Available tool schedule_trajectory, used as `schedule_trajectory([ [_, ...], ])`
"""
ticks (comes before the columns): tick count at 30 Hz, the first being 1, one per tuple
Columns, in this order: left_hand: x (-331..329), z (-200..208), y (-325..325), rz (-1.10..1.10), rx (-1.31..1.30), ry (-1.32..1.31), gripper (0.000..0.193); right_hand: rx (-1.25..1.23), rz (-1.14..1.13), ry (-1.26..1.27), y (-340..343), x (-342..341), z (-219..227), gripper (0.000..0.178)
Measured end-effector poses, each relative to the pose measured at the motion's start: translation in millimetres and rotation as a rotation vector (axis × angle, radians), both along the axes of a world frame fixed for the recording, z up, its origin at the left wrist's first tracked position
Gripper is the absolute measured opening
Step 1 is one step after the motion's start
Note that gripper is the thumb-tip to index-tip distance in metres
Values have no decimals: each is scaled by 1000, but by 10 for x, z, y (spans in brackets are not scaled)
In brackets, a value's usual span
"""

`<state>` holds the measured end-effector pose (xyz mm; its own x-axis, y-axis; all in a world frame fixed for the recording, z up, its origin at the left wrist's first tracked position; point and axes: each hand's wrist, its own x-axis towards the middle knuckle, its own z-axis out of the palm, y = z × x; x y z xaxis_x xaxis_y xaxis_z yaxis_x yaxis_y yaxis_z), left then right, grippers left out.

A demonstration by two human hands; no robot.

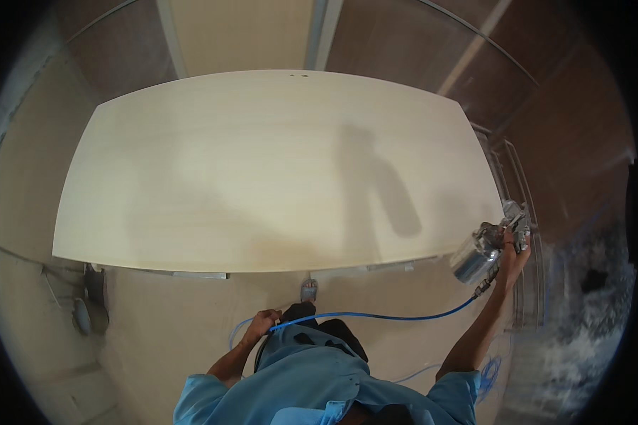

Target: The person uses a spray gun connected to a blue hose to apply a light-colored coating to a large flat board resting on a metal stand. The person moves the spray gun in steady horizontal passes across the board's surface.

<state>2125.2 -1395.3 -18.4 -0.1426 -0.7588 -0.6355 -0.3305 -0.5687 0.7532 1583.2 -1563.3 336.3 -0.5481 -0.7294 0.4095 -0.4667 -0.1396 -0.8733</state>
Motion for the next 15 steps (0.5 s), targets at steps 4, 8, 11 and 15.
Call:
schedule_trajectory([
  [4,-336,353,106,-3,119,44,34,-59,-8,74,-684,-122,253,28],
  [8,-683,639,184,258,52,68,34,-59,49,32,-1405,-265,370,17],
  [11,-1134,816,215,363,71,65,36,-71,149,39,-2085,-312,316,15],
  [15,-1449,1034,291,373,129,-57,39,99,217,-35,-2728,7,31,11],
])
